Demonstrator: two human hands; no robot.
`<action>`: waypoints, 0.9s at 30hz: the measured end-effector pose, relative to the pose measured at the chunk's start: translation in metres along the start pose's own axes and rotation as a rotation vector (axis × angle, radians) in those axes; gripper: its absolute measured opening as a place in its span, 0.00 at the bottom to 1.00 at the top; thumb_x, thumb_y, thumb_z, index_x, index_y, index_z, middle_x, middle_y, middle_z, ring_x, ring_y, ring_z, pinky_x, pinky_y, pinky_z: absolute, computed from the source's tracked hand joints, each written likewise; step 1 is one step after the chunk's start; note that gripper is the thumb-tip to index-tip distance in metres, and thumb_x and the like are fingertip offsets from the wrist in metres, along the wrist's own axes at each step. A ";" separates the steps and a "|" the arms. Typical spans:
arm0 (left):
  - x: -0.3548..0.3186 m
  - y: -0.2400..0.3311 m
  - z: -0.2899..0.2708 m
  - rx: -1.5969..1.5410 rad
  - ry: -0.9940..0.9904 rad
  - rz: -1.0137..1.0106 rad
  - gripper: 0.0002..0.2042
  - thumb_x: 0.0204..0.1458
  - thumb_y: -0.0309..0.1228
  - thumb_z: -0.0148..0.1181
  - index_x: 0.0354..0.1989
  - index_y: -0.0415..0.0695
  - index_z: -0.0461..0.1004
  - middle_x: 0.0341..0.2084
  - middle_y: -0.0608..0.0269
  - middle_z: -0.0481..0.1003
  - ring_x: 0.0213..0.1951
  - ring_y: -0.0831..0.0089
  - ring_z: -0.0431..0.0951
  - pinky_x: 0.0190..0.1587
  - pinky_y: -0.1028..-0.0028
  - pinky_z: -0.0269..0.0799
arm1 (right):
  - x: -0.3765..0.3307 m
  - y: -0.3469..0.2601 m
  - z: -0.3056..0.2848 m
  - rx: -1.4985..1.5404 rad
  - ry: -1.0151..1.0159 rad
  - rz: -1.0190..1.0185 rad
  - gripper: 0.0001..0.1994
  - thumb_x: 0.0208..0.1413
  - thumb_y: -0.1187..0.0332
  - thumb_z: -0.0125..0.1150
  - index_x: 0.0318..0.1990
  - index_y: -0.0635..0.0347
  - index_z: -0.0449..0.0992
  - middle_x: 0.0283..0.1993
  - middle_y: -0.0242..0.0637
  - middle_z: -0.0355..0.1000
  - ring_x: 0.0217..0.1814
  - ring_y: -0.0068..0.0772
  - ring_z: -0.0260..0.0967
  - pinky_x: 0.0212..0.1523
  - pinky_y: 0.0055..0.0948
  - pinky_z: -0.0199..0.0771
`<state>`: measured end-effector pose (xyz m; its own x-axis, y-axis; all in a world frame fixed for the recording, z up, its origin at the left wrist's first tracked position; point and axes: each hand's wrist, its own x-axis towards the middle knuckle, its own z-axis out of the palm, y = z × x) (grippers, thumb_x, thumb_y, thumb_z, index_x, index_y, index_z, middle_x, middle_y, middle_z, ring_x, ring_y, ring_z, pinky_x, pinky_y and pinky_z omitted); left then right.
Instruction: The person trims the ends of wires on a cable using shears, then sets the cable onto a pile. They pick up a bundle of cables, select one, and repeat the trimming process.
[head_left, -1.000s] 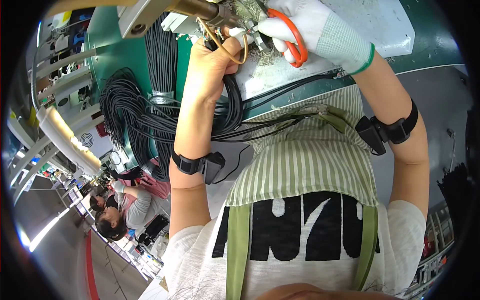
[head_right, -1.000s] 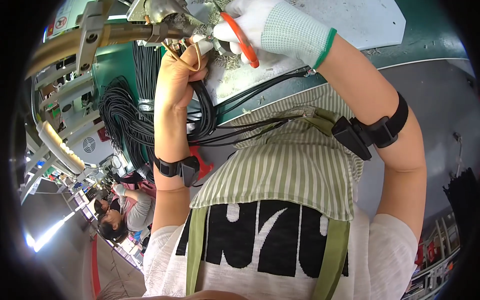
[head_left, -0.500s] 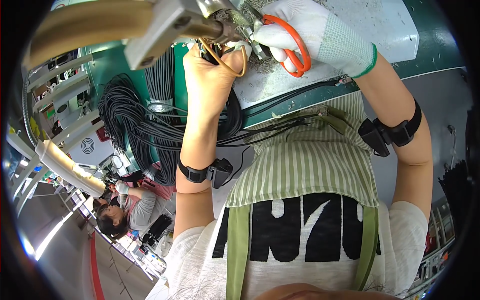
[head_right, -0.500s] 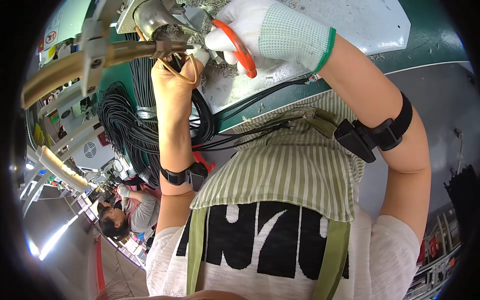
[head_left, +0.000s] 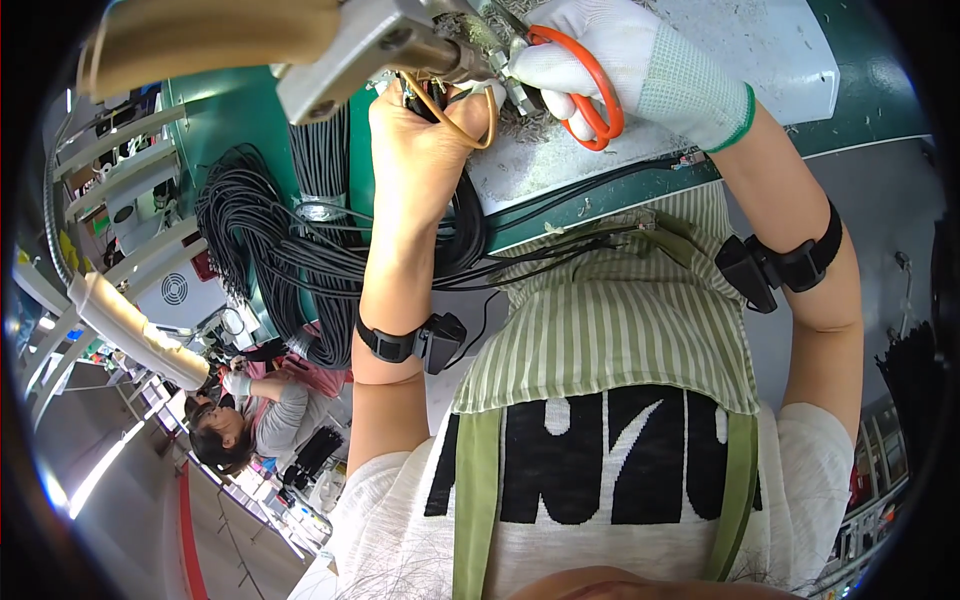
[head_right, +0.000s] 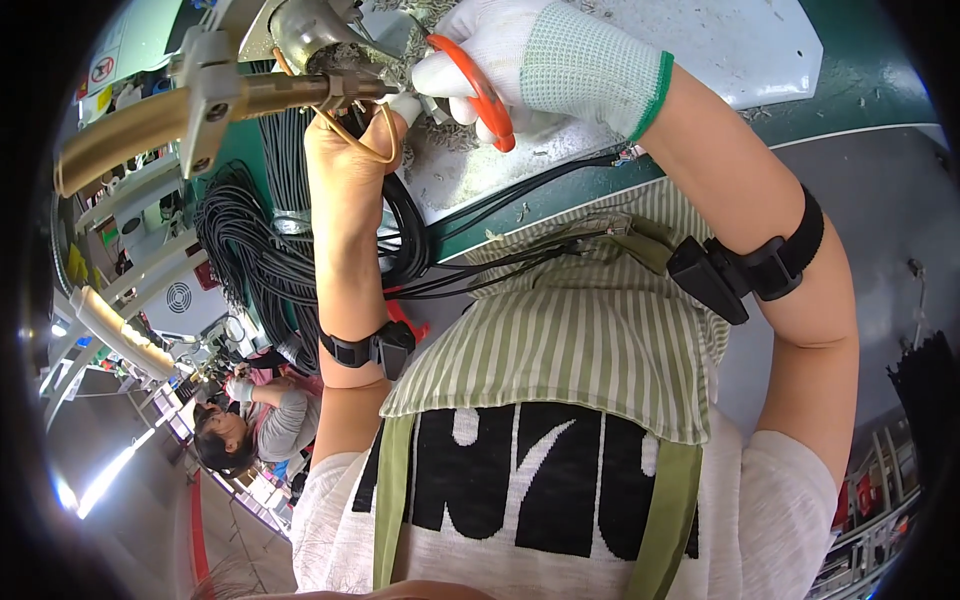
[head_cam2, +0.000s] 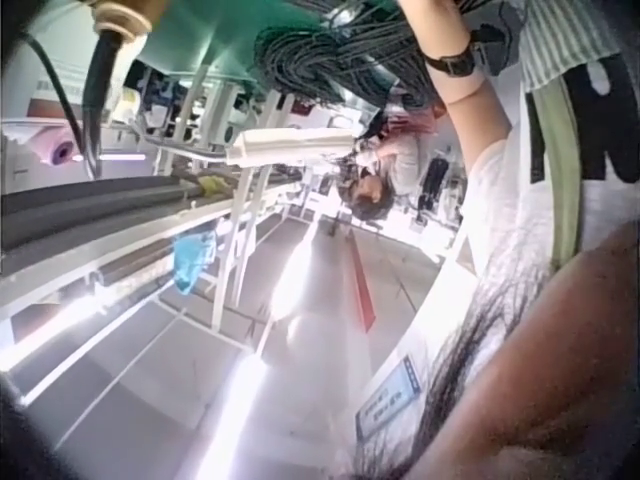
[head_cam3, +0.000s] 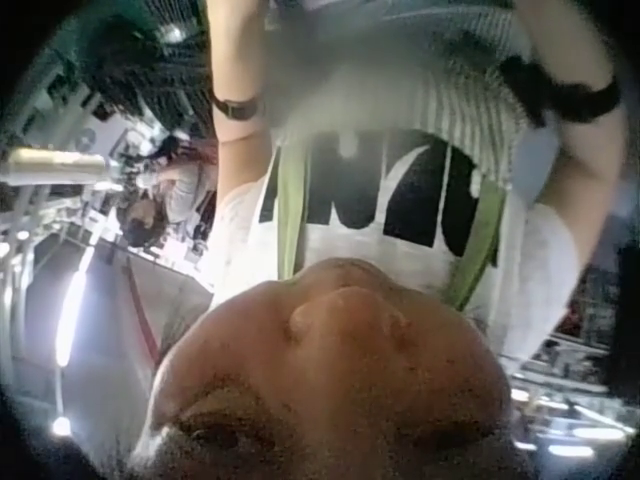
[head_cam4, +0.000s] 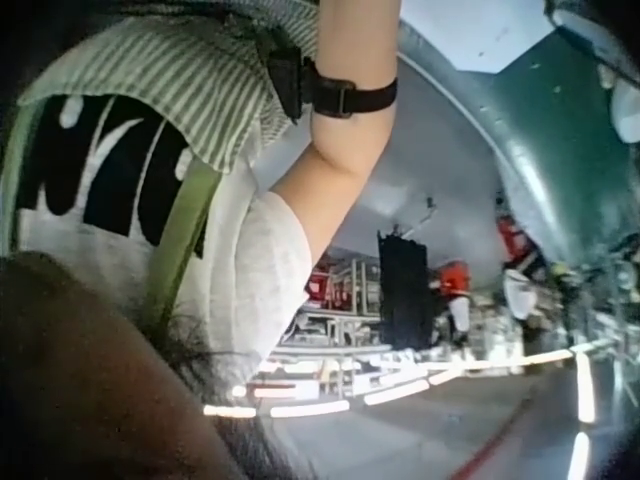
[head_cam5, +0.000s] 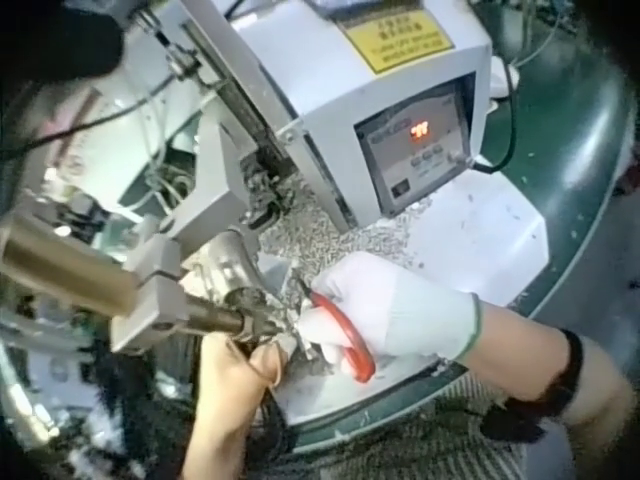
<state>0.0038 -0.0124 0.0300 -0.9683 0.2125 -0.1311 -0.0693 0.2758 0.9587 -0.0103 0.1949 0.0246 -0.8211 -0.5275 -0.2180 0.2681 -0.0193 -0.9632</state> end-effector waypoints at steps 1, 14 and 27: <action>0.002 -0.004 -0.006 -0.046 -0.062 -0.041 0.03 0.49 0.23 0.58 0.32 0.39 0.73 0.24 0.71 0.72 0.25 0.85 0.69 0.27 0.82 0.65 | 0.000 0.000 -0.001 -0.038 -0.001 -0.011 0.14 0.53 0.63 0.59 0.24 0.67 0.75 0.16 0.37 0.71 0.17 0.25 0.70 0.18 0.22 0.67; -0.071 0.008 -0.016 -0.407 -0.319 -0.256 0.06 0.59 0.28 0.51 0.39 0.37 0.68 0.23 0.66 0.71 0.23 0.79 0.69 0.26 0.81 0.65 | -0.077 0.002 0.021 -0.680 0.386 -0.292 0.08 0.57 0.67 0.57 0.34 0.64 0.73 0.18 0.29 0.67 0.17 0.13 0.62 0.18 0.16 0.60; -0.074 0.028 0.029 0.376 -0.181 0.566 0.14 0.45 0.17 0.61 0.41 0.37 0.69 0.26 0.60 0.73 0.27 0.80 0.71 0.30 0.80 0.67 | -0.102 -0.014 0.025 0.321 -0.070 0.388 0.09 0.55 0.68 0.58 0.30 0.67 0.73 0.15 0.32 0.67 0.11 0.21 0.62 0.16 0.20 0.63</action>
<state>0.0811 0.0071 0.0594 -0.7738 0.5627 0.2909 0.5527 0.3753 0.7441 0.0823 0.2278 0.0646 -0.5977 -0.6027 -0.5287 0.6972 -0.0652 -0.7139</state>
